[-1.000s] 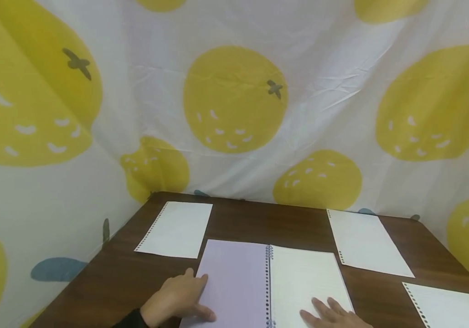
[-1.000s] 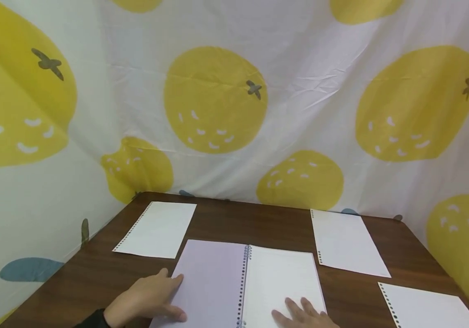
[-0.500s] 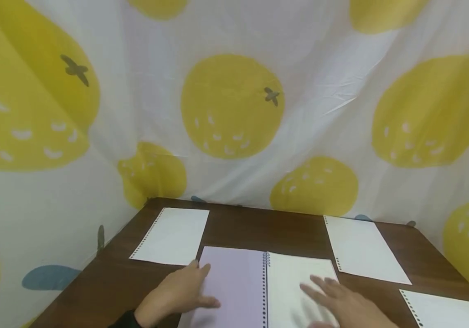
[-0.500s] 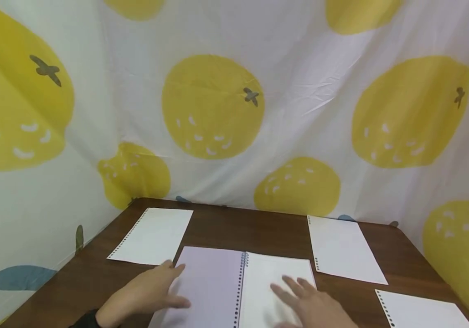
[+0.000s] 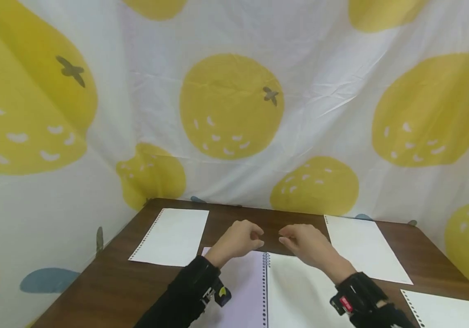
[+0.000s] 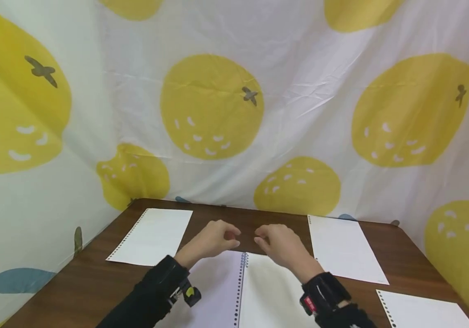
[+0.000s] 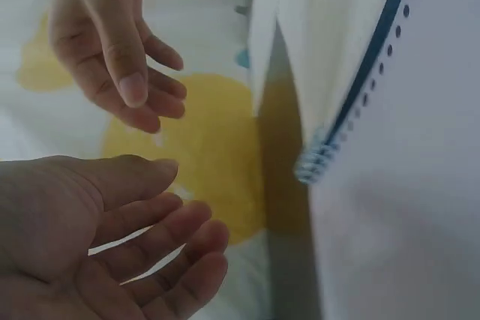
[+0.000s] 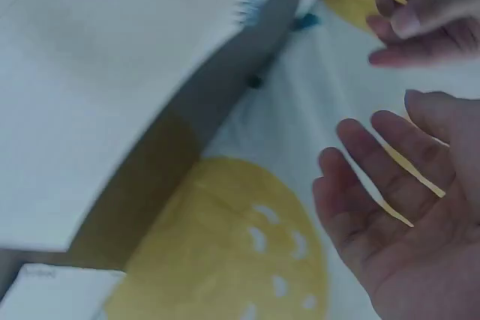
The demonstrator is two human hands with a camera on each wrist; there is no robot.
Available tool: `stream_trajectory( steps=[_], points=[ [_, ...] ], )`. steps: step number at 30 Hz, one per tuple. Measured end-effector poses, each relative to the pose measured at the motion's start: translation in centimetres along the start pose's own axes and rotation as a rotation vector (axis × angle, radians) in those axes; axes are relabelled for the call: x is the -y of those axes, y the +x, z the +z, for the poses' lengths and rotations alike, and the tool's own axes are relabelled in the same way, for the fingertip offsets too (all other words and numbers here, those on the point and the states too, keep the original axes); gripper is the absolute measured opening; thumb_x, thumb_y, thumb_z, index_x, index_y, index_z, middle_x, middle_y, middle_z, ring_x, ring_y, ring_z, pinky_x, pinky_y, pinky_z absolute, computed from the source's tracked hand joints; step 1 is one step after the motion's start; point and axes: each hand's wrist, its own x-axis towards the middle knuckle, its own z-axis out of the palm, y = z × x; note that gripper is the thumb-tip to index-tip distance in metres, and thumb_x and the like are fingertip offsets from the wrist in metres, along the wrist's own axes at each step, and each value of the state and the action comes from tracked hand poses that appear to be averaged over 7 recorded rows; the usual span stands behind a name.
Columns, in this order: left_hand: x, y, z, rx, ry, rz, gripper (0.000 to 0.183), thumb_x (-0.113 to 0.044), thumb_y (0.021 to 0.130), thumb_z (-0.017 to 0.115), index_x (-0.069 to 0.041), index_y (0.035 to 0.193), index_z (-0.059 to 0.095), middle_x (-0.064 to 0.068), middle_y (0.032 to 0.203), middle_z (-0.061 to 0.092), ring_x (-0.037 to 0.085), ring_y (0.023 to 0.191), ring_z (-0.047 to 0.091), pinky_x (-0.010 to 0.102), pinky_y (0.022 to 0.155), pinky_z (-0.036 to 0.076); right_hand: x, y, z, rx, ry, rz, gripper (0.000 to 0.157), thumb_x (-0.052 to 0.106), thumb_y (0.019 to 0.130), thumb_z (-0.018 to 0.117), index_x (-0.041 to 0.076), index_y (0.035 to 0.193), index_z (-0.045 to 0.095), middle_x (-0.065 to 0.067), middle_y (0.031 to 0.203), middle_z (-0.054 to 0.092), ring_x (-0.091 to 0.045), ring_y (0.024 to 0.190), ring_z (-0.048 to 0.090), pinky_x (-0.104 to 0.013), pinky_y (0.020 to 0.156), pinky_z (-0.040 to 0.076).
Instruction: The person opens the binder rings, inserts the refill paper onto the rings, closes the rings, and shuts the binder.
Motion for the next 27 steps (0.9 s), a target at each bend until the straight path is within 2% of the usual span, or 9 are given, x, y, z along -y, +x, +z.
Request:
stream_trajectory(
  steps=[4, 7, 10, 14, 19, 22, 27],
  points=[
    [0.9, 1.9, 2.1, 0.043, -0.056, -0.064, 0.025, -0.006, 0.086, 0.070, -0.002, 0.110, 0.071, 0.005, 0.097, 0.069, 0.017, 0.085, 0.063, 0.033, 0.074, 0.053, -0.7, 2.0, 2.8, 0.051, 0.019, 0.034, 0.007, 0.008, 0.089, 0.069, 0.009, 0.095, 0.072, 0.002, 0.084, 0.067, -0.014, 0.075, 0.062, -0.034, 0.069, 0.053],
    [1.3, 2.3, 3.8, 0.077, -0.043, -0.090, 0.020, 0.002, 0.084, 0.066, -0.001, 0.103, 0.073, 0.005, 0.091, 0.069, 0.016, 0.081, 0.062, 0.033, 0.074, 0.053, -1.0, 2.6, 4.4, 0.117, 0.032, 0.068, 0.007, 0.003, 0.088, 0.068, 0.008, 0.089, 0.072, 0.003, 0.077, 0.064, -0.013, 0.068, 0.058, -0.032, 0.064, 0.051],
    [1.4, 2.4, 4.8, 0.061, -0.003, -0.075, 0.017, 0.007, 0.081, 0.065, -0.001, 0.093, 0.075, 0.005, 0.086, 0.069, 0.016, 0.076, 0.061, 0.031, 0.072, 0.052, -1.2, 2.9, 5.5, 0.141, 0.009, 0.066, 0.009, 0.000, 0.087, 0.067, 0.008, 0.086, 0.072, 0.001, 0.076, 0.064, -0.015, 0.068, 0.057, -0.034, 0.064, 0.051],
    [1.4, 2.4, 5.0, 0.020, 0.041, -0.032, 0.012, 0.009, 0.075, 0.068, -0.002, 0.078, 0.073, 0.003, 0.074, 0.066, 0.015, 0.066, 0.056, 0.027, 0.062, 0.048, -1.3, 3.2, 6.1, 0.140, -0.063, 0.012, 0.011, 0.000, 0.085, 0.068, 0.010, 0.085, 0.072, 0.000, 0.079, 0.066, -0.018, 0.071, 0.060, -0.037, 0.069, 0.051],
    [1.5, 2.7, 4.7, 0.038, 0.088, -0.003, 0.012, 0.008, 0.069, 0.071, -0.004, 0.071, 0.070, -0.001, 0.067, 0.063, 0.012, 0.060, 0.052, 0.024, 0.056, 0.044, -1.2, 3.6, 6.6, 0.096, -0.157, -0.027, 0.014, 0.001, 0.085, 0.068, 0.014, 0.084, 0.074, 0.002, 0.080, 0.068, -0.019, 0.070, 0.061, -0.039, 0.066, 0.052],
    [1.5, 2.9, 4.5, 0.057, 0.116, -0.010, 0.011, 0.006, 0.073, 0.070, -0.005, 0.074, 0.072, 0.000, 0.070, 0.064, 0.012, 0.062, 0.052, 0.024, 0.059, 0.044, -1.1, 3.7, 6.7, 0.065, -0.207, -0.032, 0.016, 0.003, 0.084, 0.067, 0.016, 0.084, 0.076, 0.002, 0.080, 0.069, -0.020, 0.070, 0.063, -0.040, 0.063, 0.052],
    [1.7, 3.3, 4.8, 0.008, 0.157, 0.005, 0.014, 0.002, 0.081, 0.065, -0.005, 0.070, 0.069, -0.002, 0.063, 0.058, 0.012, 0.058, 0.050, 0.025, 0.055, 0.042, -1.2, 3.9, 6.8, 0.011, -0.258, -0.040, 0.018, 0.004, 0.084, 0.067, 0.018, 0.084, 0.077, 0.002, 0.080, 0.070, -0.022, 0.071, 0.064, -0.041, 0.061, 0.052]
  ],
)
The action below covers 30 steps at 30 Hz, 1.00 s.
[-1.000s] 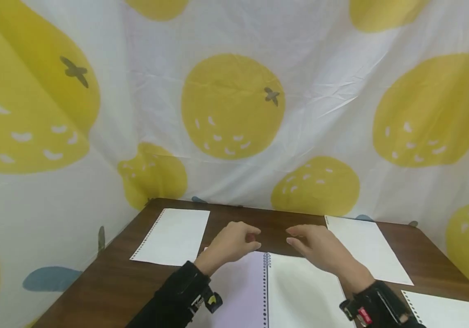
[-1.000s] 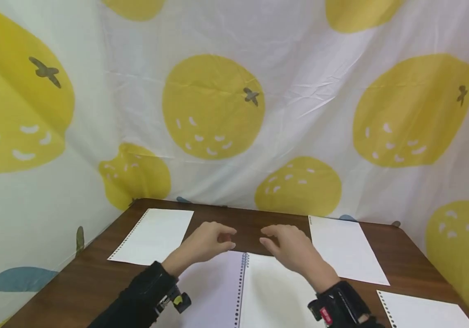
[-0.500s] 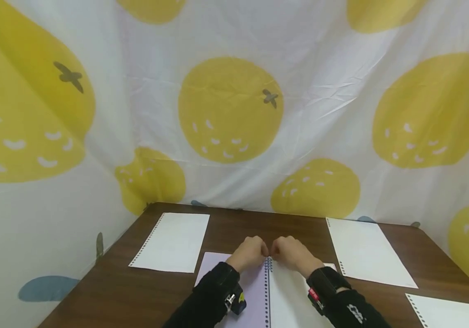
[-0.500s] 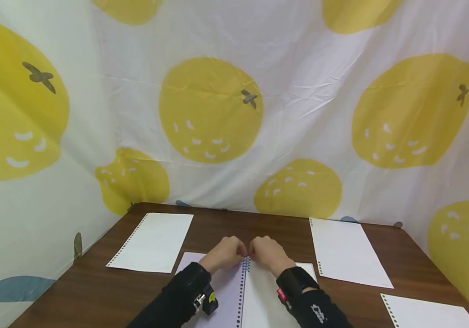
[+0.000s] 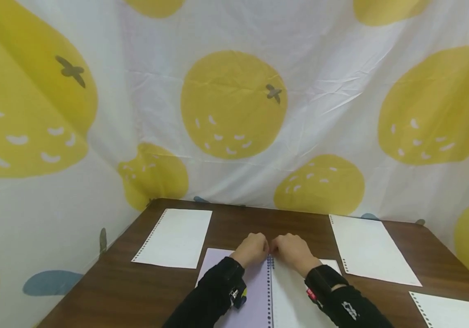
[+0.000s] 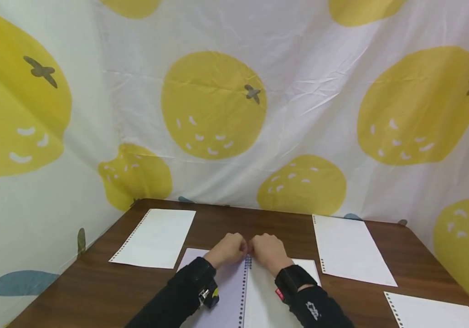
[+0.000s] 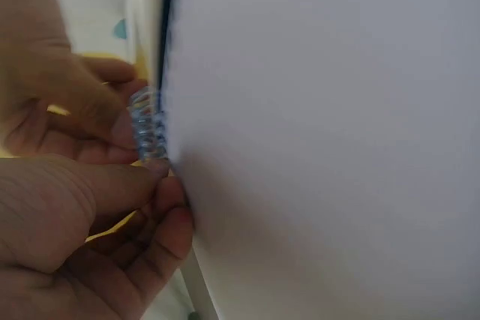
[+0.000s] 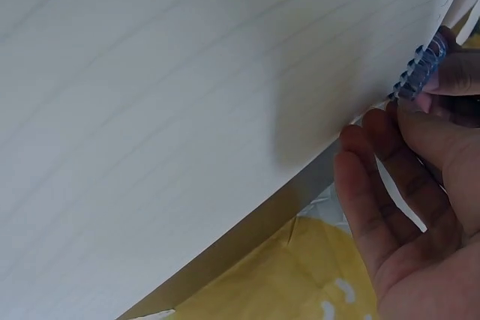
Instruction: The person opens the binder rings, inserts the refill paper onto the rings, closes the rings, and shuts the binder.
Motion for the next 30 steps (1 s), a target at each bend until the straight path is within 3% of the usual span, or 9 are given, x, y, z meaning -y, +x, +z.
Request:
stream_trajectory(
  steps=[9, 23, 30],
  points=[
    [0.7, 0.4, 1.7, -0.036, -0.004, 0.011, 0.020, 0.001, 0.082, 0.066, -0.009, 0.064, 0.064, -0.005, 0.060, 0.054, 0.010, 0.054, 0.049, 0.022, 0.051, 0.039, -0.2, -0.9, 0.8, -0.042, -0.024, -0.007, 0.016, 0.001, 0.084, 0.069, 0.014, 0.085, 0.078, 0.002, 0.075, 0.069, -0.016, 0.062, 0.059, -0.036, 0.057, 0.052],
    [0.6, 0.9, 1.2, -0.055, -0.010, 0.036, 0.018, 0.000, 0.082, 0.067, -0.007, 0.066, 0.068, -0.005, 0.060, 0.058, 0.009, 0.054, 0.051, 0.023, 0.053, 0.043, -0.6, -0.4, 0.8, -0.066, -0.058, -0.015, 0.014, 0.004, 0.085, 0.070, 0.015, 0.089, 0.079, 0.001, 0.074, 0.070, -0.012, 0.056, 0.055, -0.033, 0.053, 0.050],
    [0.5, 0.9, 1.0, -0.045, -0.014, 0.023, 0.023, 0.000, 0.081, 0.066, -0.009, 0.061, 0.064, -0.008, 0.054, 0.052, 0.008, 0.052, 0.049, 0.022, 0.050, 0.040, -0.5, -0.3, 0.6, -0.060, -0.086, -0.026, 0.012, 0.006, 0.086, 0.070, 0.014, 0.090, 0.078, 0.000, 0.072, 0.069, -0.011, 0.054, 0.050, -0.032, 0.053, 0.049]
  ],
)
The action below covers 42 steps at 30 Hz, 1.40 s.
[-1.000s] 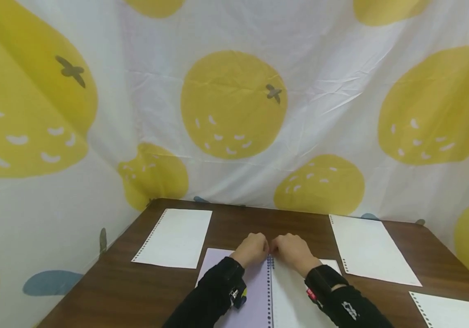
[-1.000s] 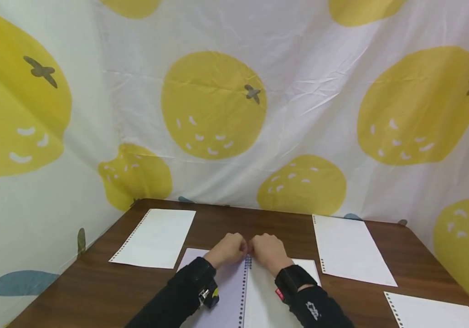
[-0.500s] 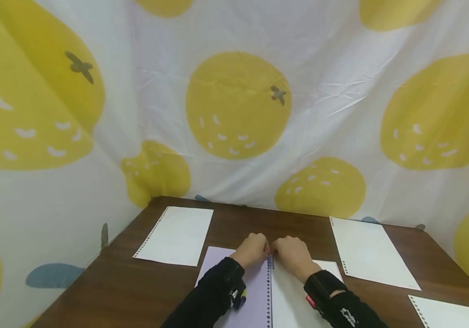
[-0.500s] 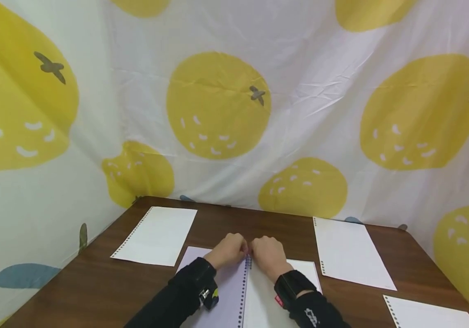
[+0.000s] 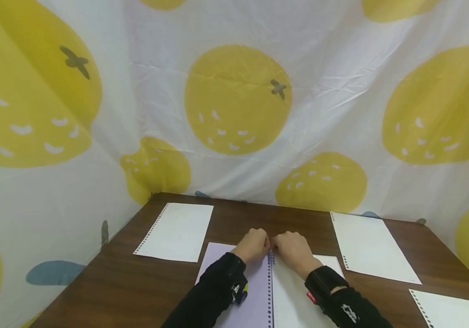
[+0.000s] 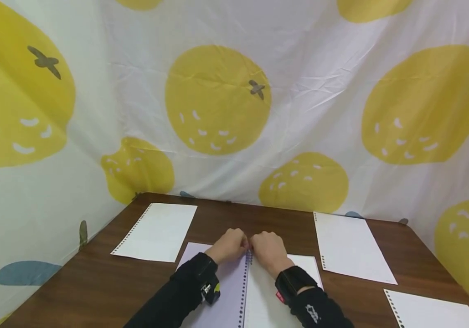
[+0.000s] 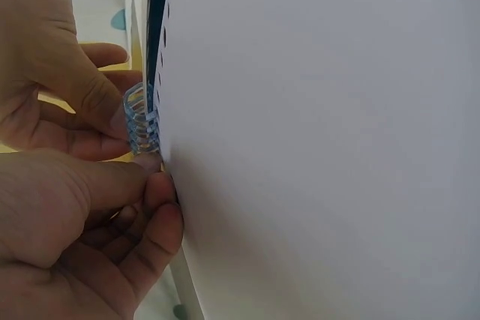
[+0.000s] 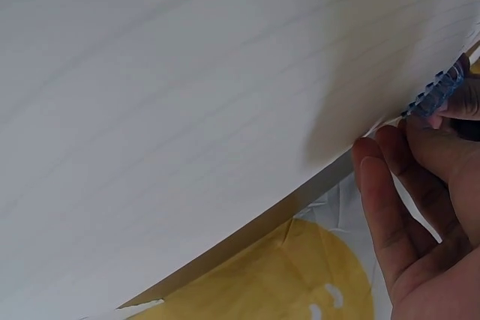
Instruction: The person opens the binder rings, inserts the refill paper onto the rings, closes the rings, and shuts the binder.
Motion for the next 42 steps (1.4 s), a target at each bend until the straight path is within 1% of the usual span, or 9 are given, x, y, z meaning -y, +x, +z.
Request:
stream_trajectory(
  steps=[8, 13, 19, 23, 26, 29, 34, 38, 42],
  points=[
    [0.1, 0.1, 0.0, 0.035, -0.023, -0.028, 0.021, 0.000, 0.082, 0.066, -0.009, 0.063, 0.063, -0.007, 0.057, 0.054, 0.009, 0.054, 0.050, 0.022, 0.051, 0.041, -0.1, 0.1, 0.1, -0.011, 0.024, 0.002, 0.012, 0.005, 0.086, 0.070, 0.014, 0.089, 0.078, 0.000, 0.074, 0.070, -0.012, 0.057, 0.055, -0.032, 0.056, 0.051],
    [-0.1, 0.0, -0.2, 0.059, -0.039, -0.041, 0.019, 0.003, 0.080, 0.068, -0.009, 0.065, 0.064, -0.006, 0.061, 0.055, 0.010, 0.058, 0.051, 0.024, 0.054, 0.042, 0.0, -0.1, 0.3, -0.012, 0.067, 0.044, 0.015, 0.004, 0.085, 0.069, 0.015, 0.088, 0.078, 0.001, 0.077, 0.070, -0.015, 0.061, 0.060, -0.034, 0.058, 0.052],
    [-0.1, -0.4, -0.6, 0.063, -0.021, -0.018, 0.011, 0.005, 0.077, 0.068, -0.006, 0.075, 0.066, -0.002, 0.070, 0.061, 0.013, 0.067, 0.056, 0.025, 0.062, 0.046, 0.2, -0.4, 0.1, -0.028, 0.123, 0.052, 0.013, 0.001, 0.083, 0.069, 0.012, 0.087, 0.076, 0.000, 0.077, 0.070, -0.019, 0.066, 0.063, -0.036, 0.061, 0.052],
    [0.0, -1.0, -1.0, 0.088, -0.010, 0.005, 0.013, 0.004, 0.077, 0.067, -0.008, 0.082, 0.063, -0.002, 0.076, 0.060, 0.013, 0.072, 0.056, 0.024, 0.067, 0.046, 0.0, -0.9, -0.3, 0.011, 0.182, 0.067, 0.011, 0.000, 0.083, 0.070, 0.012, 0.084, 0.069, 0.002, 0.074, 0.065, -0.017, 0.065, 0.060, -0.035, 0.062, 0.050],
    [0.1, -1.5, -1.4, 0.147, -0.025, 0.010, 0.012, 0.000, 0.080, 0.069, -0.011, 0.082, 0.064, -0.004, 0.076, 0.058, 0.012, 0.073, 0.053, 0.024, 0.067, 0.044, -0.1, -1.4, -0.8, 0.077, 0.246, 0.079, 0.014, 0.001, 0.084, 0.071, 0.014, 0.084, 0.066, 0.005, 0.074, 0.061, -0.015, 0.066, 0.055, -0.035, 0.065, 0.049],
    [0.1, -1.8, -1.6, 0.168, -0.033, 0.028, 0.011, -0.003, 0.081, 0.072, -0.013, 0.080, 0.067, -0.007, 0.074, 0.057, 0.010, 0.071, 0.052, 0.023, 0.066, 0.043, -0.1, -1.7, -1.0, 0.128, 0.273, 0.062, 0.012, 0.003, 0.086, 0.071, 0.014, 0.089, 0.066, 0.003, 0.077, 0.059, -0.015, 0.069, 0.054, -0.035, 0.067, 0.048],
    [0.1, -1.7, -1.3, 0.126, -0.032, 0.042, 0.010, -0.003, 0.079, 0.076, -0.012, 0.076, 0.073, -0.009, 0.069, 0.060, 0.008, 0.067, 0.053, 0.021, 0.064, 0.044, 0.1, -1.9, -0.9, 0.128, 0.241, 0.026, 0.012, 0.005, 0.085, 0.073, 0.012, 0.091, 0.065, -0.001, 0.080, 0.054, -0.020, 0.069, 0.054, -0.037, 0.065, 0.048],
    [0.0, -1.9, -0.7, 0.113, 0.021, 0.050, 0.008, -0.004, 0.078, 0.077, -0.011, 0.075, 0.075, -0.009, 0.067, 0.061, 0.007, 0.063, 0.052, 0.021, 0.061, 0.044, 0.4, -2.1, -0.3, 0.095, 0.205, -0.004, 0.015, 0.004, 0.084, 0.073, 0.013, 0.089, 0.062, -0.002, 0.079, 0.054, -0.020, 0.067, 0.054, -0.036, 0.061, 0.046],
    [0.1, -2.1, -0.5, 0.076, 0.079, 0.082, 0.013, -0.002, 0.077, 0.075, -0.012, 0.069, 0.072, -0.009, 0.063, 0.058, 0.007, 0.060, 0.050, 0.020, 0.058, 0.041, 0.7, -2.2, 0.0, 0.058, 0.161, -0.046, 0.017, 0.001, 0.083, 0.071, 0.014, 0.085, 0.062, 0.001, 0.075, 0.052, -0.018, 0.064, 0.052, -0.033, 0.057, 0.044]
  ],
)
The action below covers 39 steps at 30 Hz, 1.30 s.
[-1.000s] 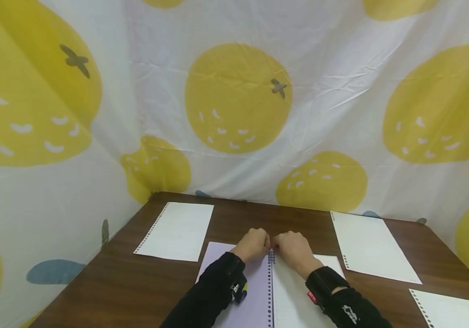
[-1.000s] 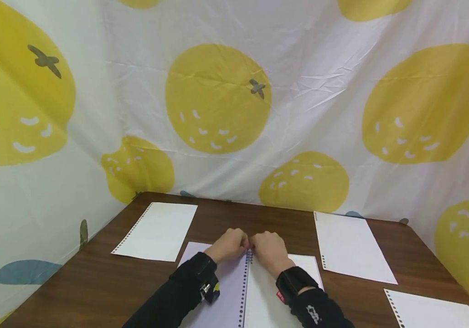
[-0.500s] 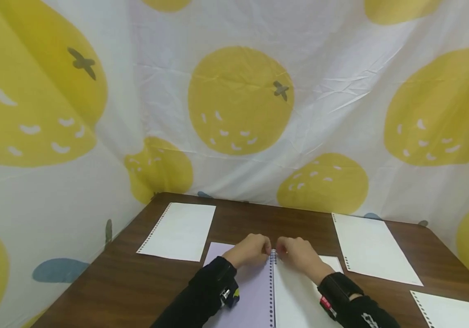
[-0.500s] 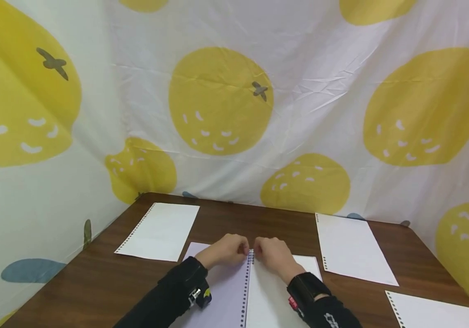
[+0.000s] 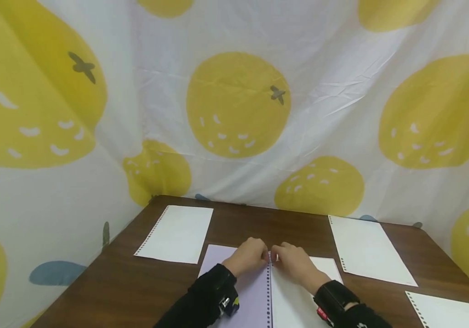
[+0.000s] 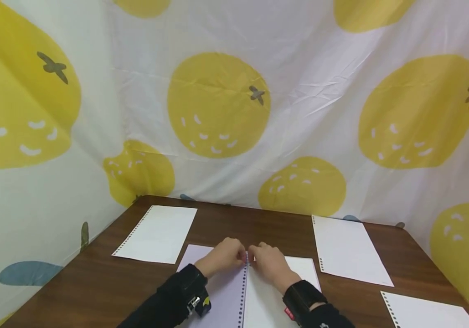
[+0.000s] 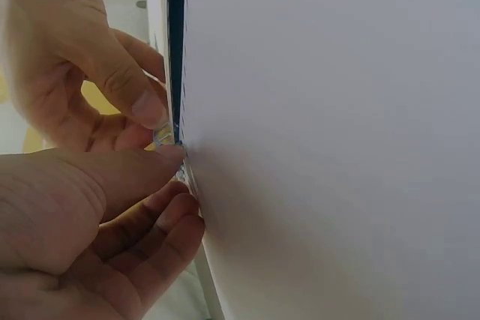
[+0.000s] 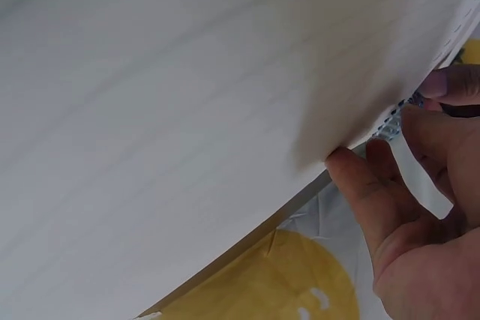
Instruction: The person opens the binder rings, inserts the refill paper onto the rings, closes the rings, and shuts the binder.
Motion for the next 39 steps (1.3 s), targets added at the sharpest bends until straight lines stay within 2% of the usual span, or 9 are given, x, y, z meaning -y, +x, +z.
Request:
stream_trajectory(
  steps=[4, 13, 21, 26, 32, 39],
  points=[
    [0.07, 0.03, 0.06, -0.021, 0.016, 0.024, 0.017, -0.002, 0.077, 0.074, -0.013, 0.065, 0.071, -0.010, 0.061, 0.056, 0.007, 0.060, 0.049, 0.019, 0.057, 0.040, 0.29, -0.09, -0.11, -0.010, -0.020, -0.007, 0.017, -0.001, 0.083, 0.070, 0.014, 0.083, 0.063, 0.002, 0.074, 0.053, -0.017, 0.063, 0.051, -0.032, 0.056, 0.043],
    [-0.01, 0.34, 0.17, 0.000, 0.018, 0.004, 0.013, -0.006, 0.077, 0.078, -0.014, 0.068, 0.073, -0.010, 0.064, 0.059, 0.007, 0.061, 0.051, 0.019, 0.058, 0.042, 0.41, -0.02, -0.22, 0.012, -0.025, 0.026, 0.014, 0.000, 0.084, 0.070, 0.013, 0.082, 0.065, 0.001, 0.074, 0.056, -0.018, 0.067, 0.054, -0.035, 0.061, 0.046],
    [0.11, 0.43, 0.14, -0.034, 0.042, 0.036, 0.017, -0.006, 0.075, 0.077, -0.014, 0.063, 0.070, -0.010, 0.060, 0.055, 0.007, 0.058, 0.048, 0.019, 0.055, 0.039, 0.25, 0.19, -0.04, 0.002, -0.047, 0.018, 0.015, 0.000, 0.084, 0.069, 0.014, 0.082, 0.065, 0.002, 0.072, 0.056, -0.017, 0.066, 0.053, -0.034, 0.060, 0.046],
    [0.09, 0.20, 0.13, -0.055, 0.062, 0.057, 0.021, -0.002, 0.074, 0.075, -0.013, 0.059, 0.065, -0.009, 0.055, 0.048, 0.008, 0.054, 0.044, 0.020, 0.051, 0.034, 0.23, 0.33, 0.04, 0.013, -0.035, 0.013, 0.015, 0.000, 0.085, 0.068, 0.015, 0.083, 0.066, 0.003, 0.073, 0.058, -0.016, 0.066, 0.054, -0.033, 0.061, 0.047],
    [-0.15, 0.13, 0.12, -0.074, 0.110, 0.088, 0.028, -0.001, 0.074, 0.071, -0.013, 0.055, 0.055, -0.008, 0.052, 0.043, 0.008, 0.051, 0.040, 0.020, 0.048, 0.031, 0.25, 0.45, 0.10, 0.036, -0.006, 0.051, 0.013, 0.003, 0.087, 0.069, 0.016, 0.083, 0.067, 0.004, 0.074, 0.061, -0.015, 0.066, 0.053, -0.033, 0.064, 0.049],
    [-0.50, -0.12, -0.11, -0.067, 0.111, 0.086, 0.026, -0.001, 0.076, 0.071, -0.013, 0.057, 0.059, -0.009, 0.053, 0.045, 0.008, 0.051, 0.042, 0.020, 0.049, 0.034, 0.21, 0.34, -0.06, 0.021, 0.024, 0.054, 0.013, 0.002, 0.086, 0.069, 0.015, 0.082, 0.068, 0.005, 0.072, 0.061, -0.013, 0.063, 0.051, -0.032, 0.064, 0.049]
  ],
)
